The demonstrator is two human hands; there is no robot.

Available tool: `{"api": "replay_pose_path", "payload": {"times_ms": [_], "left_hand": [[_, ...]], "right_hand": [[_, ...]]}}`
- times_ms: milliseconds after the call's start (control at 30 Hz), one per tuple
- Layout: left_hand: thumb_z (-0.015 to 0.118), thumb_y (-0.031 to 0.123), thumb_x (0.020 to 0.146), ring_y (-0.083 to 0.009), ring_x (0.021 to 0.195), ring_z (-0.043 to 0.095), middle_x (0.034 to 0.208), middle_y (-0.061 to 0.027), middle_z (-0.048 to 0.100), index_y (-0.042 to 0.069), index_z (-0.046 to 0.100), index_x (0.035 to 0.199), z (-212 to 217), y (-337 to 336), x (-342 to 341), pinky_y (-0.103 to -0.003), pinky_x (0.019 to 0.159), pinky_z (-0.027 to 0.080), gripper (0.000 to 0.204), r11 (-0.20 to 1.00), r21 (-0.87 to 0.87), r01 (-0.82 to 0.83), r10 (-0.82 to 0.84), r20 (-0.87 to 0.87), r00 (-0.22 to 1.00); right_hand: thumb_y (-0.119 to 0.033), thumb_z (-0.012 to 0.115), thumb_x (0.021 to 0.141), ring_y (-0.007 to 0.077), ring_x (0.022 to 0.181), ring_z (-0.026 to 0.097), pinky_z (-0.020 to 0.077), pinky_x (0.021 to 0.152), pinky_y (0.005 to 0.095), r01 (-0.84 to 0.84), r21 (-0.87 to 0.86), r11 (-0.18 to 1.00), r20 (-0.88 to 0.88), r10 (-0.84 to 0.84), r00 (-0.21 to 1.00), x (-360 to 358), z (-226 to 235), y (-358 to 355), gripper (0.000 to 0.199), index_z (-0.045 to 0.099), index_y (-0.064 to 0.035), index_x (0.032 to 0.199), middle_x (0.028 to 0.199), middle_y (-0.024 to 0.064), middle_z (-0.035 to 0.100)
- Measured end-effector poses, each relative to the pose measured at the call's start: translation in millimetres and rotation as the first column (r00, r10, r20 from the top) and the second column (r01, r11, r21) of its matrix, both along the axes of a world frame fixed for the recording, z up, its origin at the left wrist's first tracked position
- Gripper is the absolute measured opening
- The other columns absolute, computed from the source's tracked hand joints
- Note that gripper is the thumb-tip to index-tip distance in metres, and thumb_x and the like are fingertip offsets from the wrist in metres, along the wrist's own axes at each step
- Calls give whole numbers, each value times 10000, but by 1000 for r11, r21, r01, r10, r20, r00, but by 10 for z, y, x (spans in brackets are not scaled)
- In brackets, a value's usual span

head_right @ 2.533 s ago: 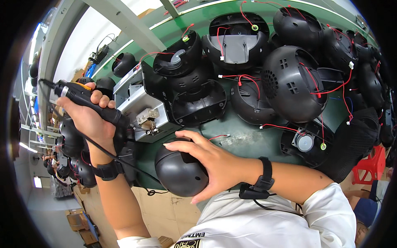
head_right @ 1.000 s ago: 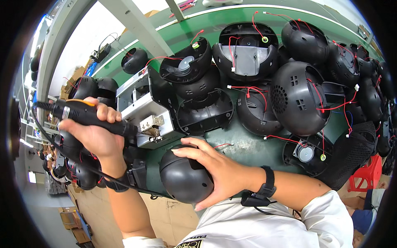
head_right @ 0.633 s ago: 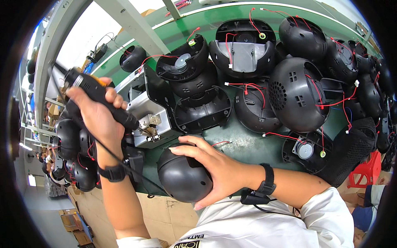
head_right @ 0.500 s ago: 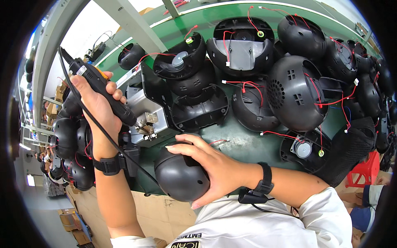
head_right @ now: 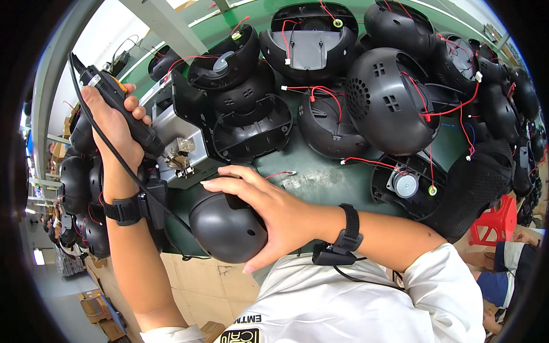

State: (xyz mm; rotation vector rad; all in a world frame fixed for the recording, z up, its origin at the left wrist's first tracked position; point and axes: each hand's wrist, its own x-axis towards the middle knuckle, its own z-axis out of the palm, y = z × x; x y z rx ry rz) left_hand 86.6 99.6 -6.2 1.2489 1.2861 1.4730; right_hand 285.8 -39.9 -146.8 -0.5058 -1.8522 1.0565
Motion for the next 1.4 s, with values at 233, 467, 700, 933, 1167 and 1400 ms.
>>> {"api": "replay_pose_path", "payload": {"times_ms": [233,467,700,933,1167,1400], "left_hand": [[394,762,987,-116,568,489,658,4,493,3,597,1011,6,20,1,-281,541,442,786,1000,-17,-4,4,-7,1000],[374,731,1011,-76,552,481,653,49,477,29,602,1023,42,144,-61,-257,511,446,738,952,-284,117,-106,54,993],[367,783,978,-104,558,505,654,17,498,13,600,998,39,127,-146,-287,511,470,805,976,-177,127,-124,33,992],[281,816,971,-120,572,397,661,27,427,55,569,1034,164,-189,-120,-287,571,398,817,997,6,78,-77,211,974],[271,1016,745,-173,551,469,631,-33,489,46,565,973,-62,-418,-147,-320,571,454,1038,956,293,20,-50,95,994],[252,1017,743,-161,515,455,609,-15,474,30,574,1064,-216,-637,-124,-303,513,411,1087,997,39,60,-67,213,975]], "right_hand": [[-362,989,534,417,1483,287,380,1167,501,4,34,999,-5,-4,1000,-3,3,-11,1276,304,-79,1572,1557,168,353],[-365,991,531,417,1480,291,368,1170,498,20,64,998,13,-21,1000,5,-6,11,1282,299,-79,1572,1553,160,369],[-350,989,543,426,1475,305,387,1156,499,-8,43,999,25,7,1000,1,32,9,1263,304,-93,1572,1549,208,321],[-349,993,539,428,1470,322,392,1159,501,-14,4,1000,20,14,1000,30,26,7,1270,303,-107,1577,1556,221,294],[-363,992,539,429,1460,339,397,1154,495,-22,-36,999,23,22,999,33,41,11,1270,305,-107,1576,1559,234,290],[-378,990,551,425,1463,334,391,1157,491,-22,-31,999,21,23,1000,23,48,21,1264,305,-104,1577,1558,238,287]]}}
